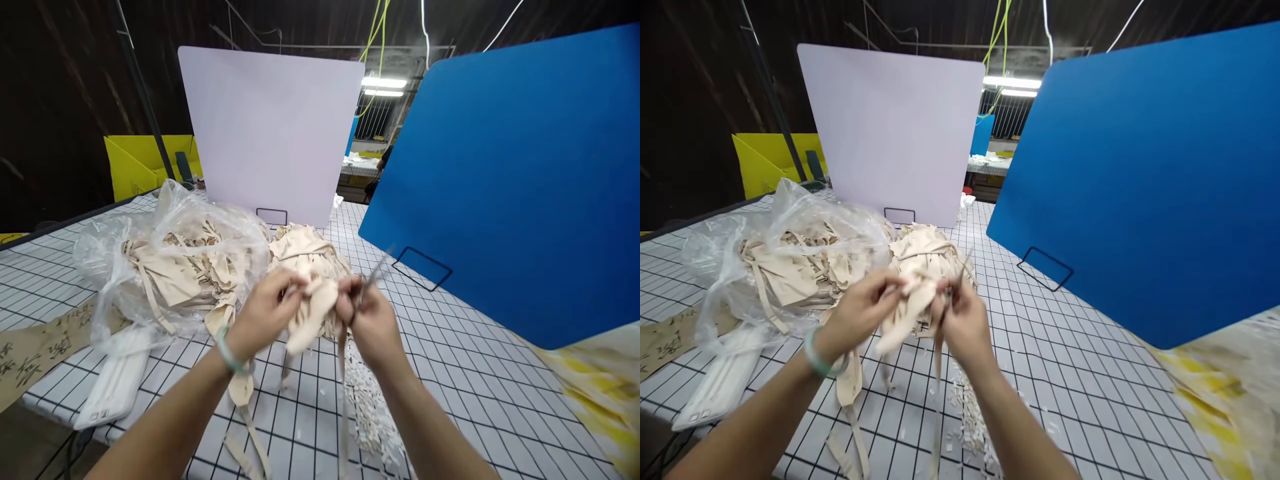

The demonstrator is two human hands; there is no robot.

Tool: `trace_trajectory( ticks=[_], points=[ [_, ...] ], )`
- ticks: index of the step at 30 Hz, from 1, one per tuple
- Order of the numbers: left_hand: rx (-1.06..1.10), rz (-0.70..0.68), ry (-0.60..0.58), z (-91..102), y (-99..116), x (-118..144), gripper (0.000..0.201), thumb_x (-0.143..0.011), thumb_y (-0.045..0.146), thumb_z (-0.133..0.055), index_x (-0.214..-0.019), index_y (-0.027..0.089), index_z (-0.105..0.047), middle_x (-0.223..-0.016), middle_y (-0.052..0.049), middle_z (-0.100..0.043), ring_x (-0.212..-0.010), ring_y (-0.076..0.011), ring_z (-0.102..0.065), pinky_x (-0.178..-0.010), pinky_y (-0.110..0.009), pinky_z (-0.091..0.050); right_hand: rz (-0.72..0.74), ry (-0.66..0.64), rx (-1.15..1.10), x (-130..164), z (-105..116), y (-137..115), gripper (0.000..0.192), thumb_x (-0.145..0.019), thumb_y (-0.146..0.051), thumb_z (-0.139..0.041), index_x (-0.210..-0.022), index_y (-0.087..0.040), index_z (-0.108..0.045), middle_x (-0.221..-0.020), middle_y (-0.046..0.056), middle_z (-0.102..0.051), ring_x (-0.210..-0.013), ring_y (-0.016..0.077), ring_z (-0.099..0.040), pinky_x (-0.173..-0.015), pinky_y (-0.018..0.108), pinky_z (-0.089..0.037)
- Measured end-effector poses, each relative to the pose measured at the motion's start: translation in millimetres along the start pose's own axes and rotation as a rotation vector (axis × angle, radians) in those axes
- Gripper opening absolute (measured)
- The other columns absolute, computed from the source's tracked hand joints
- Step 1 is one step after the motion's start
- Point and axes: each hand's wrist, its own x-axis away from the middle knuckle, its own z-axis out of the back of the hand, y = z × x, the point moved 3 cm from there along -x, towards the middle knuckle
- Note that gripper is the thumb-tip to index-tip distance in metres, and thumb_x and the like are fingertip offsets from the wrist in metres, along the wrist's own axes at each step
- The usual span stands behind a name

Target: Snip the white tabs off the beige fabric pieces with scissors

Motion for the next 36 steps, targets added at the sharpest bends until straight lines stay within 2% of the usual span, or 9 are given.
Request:
trace_trajectory(
  ticks=[4, 6, 9, 14, 19, 23, 29, 33, 36],
  points=[
    [-0.232, 0.087, 0.252, -5.6, -35, -99, 0.028, -0.095, 0.011, -0.045, -0.115, 0.015, -0.064, -0.136, -0.019, -0.051, -0.132, -0.0322, -0.049, -0.107, -0.054, -0.045, 0.129, 0.231, 0.283, -110, 2, 5, 0.018, -0.080, -0.034, -0.063, -0.091, -0.022, -0.056, -0.094, 0.006, -0.067, -0.080, 0.0212, -0.062, -0.067, 0.033, -0.049],
    [-0.288, 0.087, 0.233, -26.0, -61, -123, 0.039, -0.092, 0.008, -0.048, -0.128, 0.015, -0.059, -0.152, -0.019, -0.040, -0.147, -0.0356, -0.029, -0.119, -0.059, -0.027, 0.151, 0.263, 0.316, -138, -9, 33, 0.022, -0.080, -0.038, -0.062, -0.093, -0.022, -0.055, -0.104, 0.009, -0.066, -0.094, 0.0239, -0.060, -0.077, 0.035, -0.048],
    [-0.335, 0.099, 0.109, -61.8, -91, -127, 0.042, -0.091, 0.013, -0.053, -0.133, 0.014, -0.057, -0.153, -0.019, -0.044, -0.147, -0.0368, -0.032, -0.120, -0.061, -0.025, 0.130, 0.197, 0.334, -148, -29, 79, 0.027, -0.081, -0.046, -0.060, -0.094, -0.023, -0.054, -0.098, 0.007, -0.068, -0.090, 0.0232, -0.060, -0.081, 0.035, -0.046],
    [-0.375, 0.095, 0.042, -66.0, -97, -68, 0.040, -0.091, 0.020, -0.059, -0.131, 0.018, -0.058, -0.150, -0.013, -0.049, -0.142, -0.0283, -0.042, -0.120, -0.047, -0.033, 0.099, 0.114, 0.324, -134, -22, 93, 0.032, -0.086, -0.053, -0.056, -0.095, -0.022, -0.055, -0.094, 0.005, -0.066, -0.085, 0.0196, -0.059, -0.081, 0.034, -0.046],
    [-0.497, 0.269, 0.345, 23.6, -120, 31, 0.024, -0.095, 0.020, -0.049, -0.115, 0.012, -0.060, -0.122, -0.017, -0.060, -0.118, -0.0271, -0.055, -0.103, -0.046, -0.045, 0.285, 0.285, 0.307, -86, 8, 53, 0.032, -0.089, -0.054, -0.061, -0.096, -0.023, -0.056, -0.097, 0.002, -0.061, -0.092, 0.0187, -0.057, -0.085, 0.036, -0.046],
    [-0.532, 0.343, 0.256, 61.1, -147, 66, 0.006, -0.077, 0.017, -0.069, -0.078, 0.017, -0.062, -0.080, -0.005, -0.062, -0.084, -0.0233, -0.060, -0.084, -0.038, -0.049, 0.112, 0.045, 0.060, -25, -25, 50, 0.030, -0.085, -0.052, -0.067, -0.089, -0.023, -0.057, -0.089, 0.002, -0.061, -0.079, 0.0163, -0.060, -0.074, 0.033, -0.051],
    [-0.609, 0.397, 0.321, 40.7, -117, 123, 0.021, -0.092, 0.034, -0.056, -0.077, 0.020, -0.056, -0.081, -0.005, -0.057, -0.081, -0.0221, -0.054, -0.075, -0.035, -0.045, -0.287, -0.286, -0.099, 76, -79, 99, 0.040, -0.073, -0.050, -0.077, -0.092, -0.022, -0.056, -0.090, 0.002, -0.064, -0.068, 0.0131, -0.055, -0.064, 0.030, -0.051],
    [-0.450, 0.489, 0.053, -8.0, -98, 167, 0.047, -0.077, 0.053, -0.071, -0.056, 0.021, -0.045, -0.062, -0.001, -0.046, -0.069, -0.0213, -0.050, -0.071, -0.035, -0.042, -0.281, -0.281, -0.048, 97, -76, 117, 0.036, -0.077, -0.049, -0.073, -0.093, -0.022, -0.056, -0.093, 0.003, -0.064, -0.068, 0.0125, -0.053, -0.066, 0.029, -0.049],
    [-0.202, 0.406, 0.135, -34.0, -86, 173, 0.035, -0.081, 0.040, -0.067, -0.061, 0.019, -0.048, -0.074, -0.003, -0.051, -0.078, -0.0210, -0.051, -0.076, -0.034, -0.042, -0.193, -0.289, -0.034, 89, -73, 116, 0.033, -0.075, -0.045, -0.074, -0.091, -0.022, -0.056, -0.103, 0.006, -0.066, -0.084, 0.0170, -0.061, -0.079, 0.033, -0.050]
  ],
)
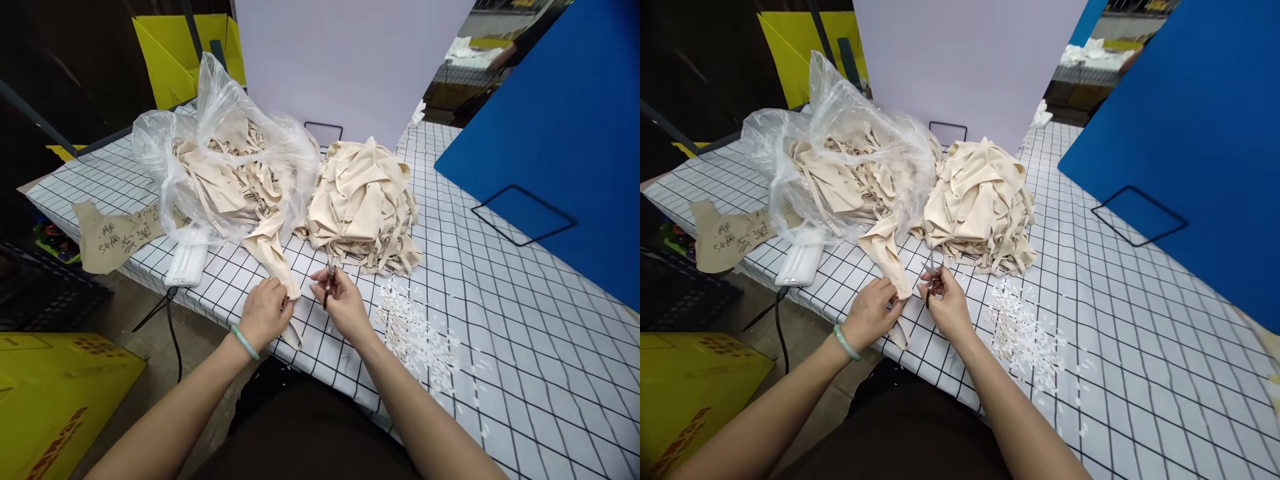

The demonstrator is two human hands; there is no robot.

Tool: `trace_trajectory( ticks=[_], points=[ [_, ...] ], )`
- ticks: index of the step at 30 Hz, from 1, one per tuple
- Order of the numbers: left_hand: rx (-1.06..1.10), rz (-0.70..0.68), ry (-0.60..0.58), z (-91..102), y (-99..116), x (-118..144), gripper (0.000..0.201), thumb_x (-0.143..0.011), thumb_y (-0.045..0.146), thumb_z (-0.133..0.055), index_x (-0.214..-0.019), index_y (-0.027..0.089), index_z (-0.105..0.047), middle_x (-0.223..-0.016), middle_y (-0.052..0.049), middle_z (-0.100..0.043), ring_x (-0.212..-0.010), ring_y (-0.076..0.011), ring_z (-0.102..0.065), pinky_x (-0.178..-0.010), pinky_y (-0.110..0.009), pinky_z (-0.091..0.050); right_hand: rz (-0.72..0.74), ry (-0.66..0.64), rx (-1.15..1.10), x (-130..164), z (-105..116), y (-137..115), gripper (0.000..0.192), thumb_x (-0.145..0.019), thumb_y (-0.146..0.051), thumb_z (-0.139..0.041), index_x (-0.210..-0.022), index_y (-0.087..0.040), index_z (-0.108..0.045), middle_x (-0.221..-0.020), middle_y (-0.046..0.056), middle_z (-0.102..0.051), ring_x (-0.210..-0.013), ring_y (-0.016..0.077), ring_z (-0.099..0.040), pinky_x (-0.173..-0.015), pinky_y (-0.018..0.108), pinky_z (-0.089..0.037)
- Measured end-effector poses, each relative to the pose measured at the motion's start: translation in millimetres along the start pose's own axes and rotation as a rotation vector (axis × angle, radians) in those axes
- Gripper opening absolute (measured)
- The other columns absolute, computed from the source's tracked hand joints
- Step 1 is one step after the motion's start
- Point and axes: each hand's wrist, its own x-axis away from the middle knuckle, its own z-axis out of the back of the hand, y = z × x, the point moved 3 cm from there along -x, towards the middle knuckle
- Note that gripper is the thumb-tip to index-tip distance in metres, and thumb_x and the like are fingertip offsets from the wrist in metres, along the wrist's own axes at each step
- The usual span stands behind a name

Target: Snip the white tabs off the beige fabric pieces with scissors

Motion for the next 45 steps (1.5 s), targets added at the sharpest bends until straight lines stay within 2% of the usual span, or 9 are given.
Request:
trace_trajectory(
  ticks=[5, 10, 20, 25, 29, 32, 37, 40, 45],
  points=[
    [0.316, 0.075, -0.045, -1.7, 17, 2, 0.028, -0.096, 0.044, -0.048, -0.090, 0.018, -0.057, -0.067, 0.002, -0.050, -0.058, -0.0128, -0.048, -0.055, -0.024, -0.039, 0.087, -0.230, -0.076, -9, -11, -4, 0.035, -0.075, -0.044, -0.078, -0.097, -0.024, -0.059, -0.128, 0.008, -0.064, -0.114, 0.0218, -0.060, -0.097, 0.037, -0.047],
    [0.824, 0.330, -0.213, 16.8, 27, 19, 0.037, -0.087, 0.052, -0.064, -0.096, 0.017, -0.059, -0.059, 0.009, -0.032, -0.047, -0.0054, -0.023, -0.044, -0.018, -0.018, 0.098, -0.343, -0.016, -15, -22, -5, 0.030, -0.077, -0.047, -0.076, -0.089, -0.021, -0.065, -0.094, 0.003, -0.068, -0.092, 0.0192, -0.064, -0.086, 0.034, -0.051],
    [0.882, 0.347, -0.313, 29.1, 28, 56, 0.036, -0.089, 0.047, -0.063, -0.095, 0.013, -0.074, -0.069, -0.001, -0.051, -0.058, -0.0088, -0.040, -0.052, -0.022, -0.031, 0.284, -0.260, -0.038, -23, -52, -25, 0.025, -0.071, -0.015, -0.067, -0.093, -0.025, -0.073, -0.114, 0.005, -0.070, -0.128, 0.0238, -0.052, -0.112, 0.041, -0.039],
    [0.819, 0.338, -0.191, 36.3, 32, 55, 0.032, -0.096, 0.047, -0.054, -0.095, 0.017, -0.064, -0.059, 0.005, -0.044, -0.052, -0.0069, -0.029, -0.048, -0.021, -0.022, 0.371, -0.180, -0.010, -6, -19, -51, 0.018, -0.079, -0.019, -0.068, -0.095, -0.026, -0.071, -0.115, 0.005, -0.073, -0.126, 0.0240, -0.055, -0.112, 0.046, -0.039],
    [0.764, 0.295, -0.281, 31.9, 40, 47, 0.032, -0.097, 0.047, -0.052, -0.089, 0.017, -0.060, -0.060, 0.004, -0.049, -0.052, -0.0081, -0.035, -0.049, -0.021, -0.029, 0.419, -0.409, 0.153, 11, 1, -70, 0.038, -0.080, -0.011, -0.066, -0.112, -0.030, -0.070, -0.127, 0.003, -0.069, -0.141, 0.0236, -0.041, -0.114, 0.047, -0.037],
    [0.704, 0.236, -0.291, 31.1, 42, 46, 0.032, -0.096, 0.046, -0.053, -0.085, 0.017, -0.060, -0.069, 0.001, -0.052, -0.058, -0.0100, -0.041, -0.053, -0.022, -0.035, 0.392, -0.568, 0.278, 12, 0, -69, 0.033, -0.076, -0.005, -0.063, -0.100, -0.027, -0.073, -0.106, 0.004, -0.073, -0.129, 0.0245, -0.052, -0.101, 0.041, -0.048],
    [0.579, 0.192, -0.349, 34.9, 40, 51, 0.032, -0.095, 0.045, -0.056, -0.083, 0.016, -0.062, -0.066, 0.003, -0.042, -0.060, -0.0101, -0.034, -0.056, -0.023, -0.032, 0.518, -0.274, 0.413, 9, 8, -61, 0.022, -0.072, 0.000, -0.060, -0.079, -0.021, -0.064, -0.077, 0.000, -0.062, -0.078, 0.0172, -0.058, -0.072, 0.029, -0.049],
    [0.752, 0.296, -0.490, 29.0, 40, 53, 0.034, -0.092, 0.048, -0.059, -0.086, 0.015, -0.063, -0.064, 0.004, -0.043, -0.059, -0.0093, -0.034, -0.055, -0.022, -0.028, 0.502, -0.200, 0.304, 24, 13, -56, 0.017, -0.080, -0.006, -0.064, -0.087, -0.021, -0.066, -0.084, 0.002, -0.066, -0.084, 0.0184, -0.061, -0.079, 0.032, -0.051],
    [0.986, 0.412, -0.405, 26.1, 42, 54, 0.037, -0.085, 0.052, -0.069, -0.083, 0.016, -0.063, -0.059, 0.005, -0.041, -0.053, -0.0075, -0.029, -0.051, -0.021, -0.023, 0.311, -0.316, 0.078, 57, -4, -37, 0.021, -0.079, -0.024, -0.075, -0.099, -0.022, -0.070, -0.113, 0.008, -0.068, -0.111, 0.0227, -0.063, -0.098, 0.036, -0.049]
  ],
)
